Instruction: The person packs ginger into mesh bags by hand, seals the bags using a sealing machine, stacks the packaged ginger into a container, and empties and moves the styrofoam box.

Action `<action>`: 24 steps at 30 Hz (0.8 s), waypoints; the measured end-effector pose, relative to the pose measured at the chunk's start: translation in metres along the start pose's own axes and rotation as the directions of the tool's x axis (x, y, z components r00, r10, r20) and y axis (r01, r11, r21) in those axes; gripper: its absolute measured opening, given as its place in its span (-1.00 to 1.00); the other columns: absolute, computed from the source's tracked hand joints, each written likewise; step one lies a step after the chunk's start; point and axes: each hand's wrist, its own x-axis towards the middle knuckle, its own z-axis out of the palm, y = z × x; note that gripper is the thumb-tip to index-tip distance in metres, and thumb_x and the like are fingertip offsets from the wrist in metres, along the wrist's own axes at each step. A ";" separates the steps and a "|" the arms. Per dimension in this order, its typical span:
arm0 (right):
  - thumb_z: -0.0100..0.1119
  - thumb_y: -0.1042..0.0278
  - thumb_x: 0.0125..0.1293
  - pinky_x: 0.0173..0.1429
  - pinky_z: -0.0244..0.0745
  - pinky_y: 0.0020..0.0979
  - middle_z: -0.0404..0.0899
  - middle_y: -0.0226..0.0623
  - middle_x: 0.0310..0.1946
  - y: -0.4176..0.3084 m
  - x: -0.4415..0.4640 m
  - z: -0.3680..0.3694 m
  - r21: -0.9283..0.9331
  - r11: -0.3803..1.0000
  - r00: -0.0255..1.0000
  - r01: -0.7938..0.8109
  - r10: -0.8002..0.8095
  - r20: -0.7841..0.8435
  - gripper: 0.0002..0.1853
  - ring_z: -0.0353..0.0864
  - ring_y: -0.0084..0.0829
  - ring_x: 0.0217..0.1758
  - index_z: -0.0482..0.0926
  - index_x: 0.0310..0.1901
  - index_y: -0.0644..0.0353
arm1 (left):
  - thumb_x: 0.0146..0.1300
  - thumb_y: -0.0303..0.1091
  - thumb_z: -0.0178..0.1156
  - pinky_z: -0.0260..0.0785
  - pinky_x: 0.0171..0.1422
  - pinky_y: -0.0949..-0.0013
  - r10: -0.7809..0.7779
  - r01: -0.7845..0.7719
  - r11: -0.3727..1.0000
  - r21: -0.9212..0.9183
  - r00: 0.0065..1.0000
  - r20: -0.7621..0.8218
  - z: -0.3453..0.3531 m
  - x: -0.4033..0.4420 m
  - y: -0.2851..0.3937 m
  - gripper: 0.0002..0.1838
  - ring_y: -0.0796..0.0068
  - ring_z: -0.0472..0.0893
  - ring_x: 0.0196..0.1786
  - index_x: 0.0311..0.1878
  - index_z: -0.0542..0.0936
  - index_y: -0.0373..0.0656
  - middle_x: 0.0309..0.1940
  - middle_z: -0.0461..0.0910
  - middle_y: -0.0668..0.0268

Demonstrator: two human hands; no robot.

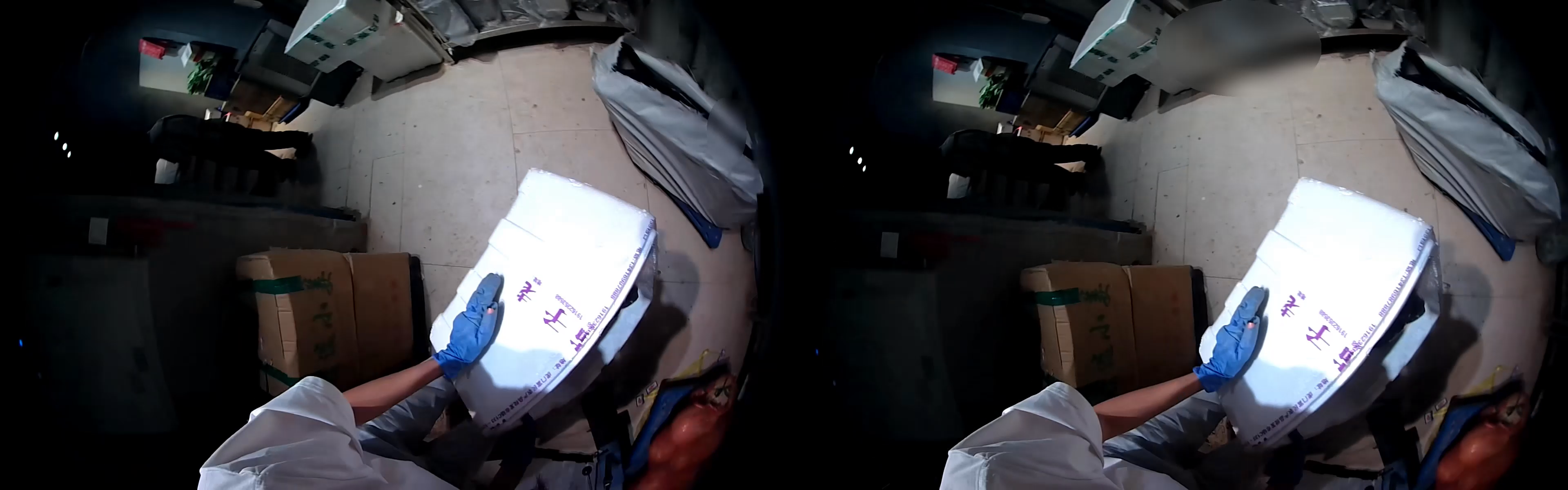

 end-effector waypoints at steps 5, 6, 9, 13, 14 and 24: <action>-0.06 0.30 0.15 -0.07 0.33 -0.42 0.40 -0.22 -0.16 -0.016 0.025 0.017 -0.155 0.987 0.998 0.041 -0.032 0.059 -0.59 0.36 -0.42 -0.16 0.29 0.05 0.25 | 0.28 -0.34 -0.23 -0.05 0.32 0.37 -0.035 0.024 0.990 -0.136 0.997 -0.073 -0.009 0.001 0.008 -0.56 0.24 0.16 0.27 0.22 0.14 -0.28 0.21 0.16 0.09; -0.07 0.30 0.16 -0.06 0.32 -0.41 0.40 -0.22 -0.16 -0.015 0.027 0.022 -0.176 0.984 0.997 0.039 -0.026 0.073 -0.60 0.36 -0.41 -0.16 0.30 0.04 0.25 | 0.29 -0.34 -0.23 -0.05 0.32 0.37 -0.040 0.034 0.994 -0.102 0.998 -0.051 -0.020 -0.002 0.023 -0.56 0.24 0.16 0.26 0.22 0.14 -0.27 0.21 0.16 0.09; -0.09 0.29 0.18 -0.03 0.29 -0.41 0.40 -0.23 -0.15 -0.012 0.039 0.020 -0.216 0.975 0.995 0.059 -0.040 0.092 -0.61 0.35 -0.41 -0.14 0.31 0.03 0.26 | 0.29 -0.33 -0.23 -0.04 0.31 0.38 -0.072 0.067 0.992 -0.107 0.997 -0.043 -0.026 -0.013 0.019 -0.56 0.24 0.16 0.26 0.22 0.14 -0.24 0.21 0.15 0.10; -0.13 0.28 0.20 0.02 0.25 -0.39 0.40 -0.23 -0.14 -0.017 0.049 0.024 -0.266 0.962 0.991 0.064 -0.031 0.129 -0.63 0.34 -0.41 -0.12 0.32 0.01 0.27 | 0.27 -0.26 -0.20 0.07 0.26 0.42 -0.137 0.125 0.988 -0.093 0.981 -0.138 -0.028 -0.008 0.013 -0.54 0.29 0.26 0.20 0.21 0.16 -0.20 0.17 0.24 0.14; -0.13 0.28 0.21 0.03 0.24 -0.39 0.40 -0.23 -0.14 -0.015 0.048 0.021 -0.278 0.958 0.991 0.063 -0.028 0.130 -0.63 0.34 -0.40 -0.11 0.32 0.01 0.27 | 0.28 -0.25 -0.21 0.06 0.27 0.43 -0.158 0.148 0.985 -0.087 0.980 -0.123 -0.028 -0.017 0.004 -0.54 0.28 0.26 0.21 0.22 0.15 -0.20 0.18 0.21 0.13; -0.22 0.24 0.26 0.13 0.15 -0.36 0.40 -0.23 -0.12 -0.010 0.056 0.008 -0.312 0.940 0.987 0.140 -0.105 0.125 -0.65 0.31 -0.39 -0.06 0.35 -0.03 0.30 | 0.26 -0.30 -0.15 0.02 0.29 0.44 -0.246 0.179 0.919 -0.350 0.957 -0.155 -0.033 -0.041 -0.038 -0.55 0.28 0.23 0.22 0.21 0.18 -0.22 0.17 0.22 0.13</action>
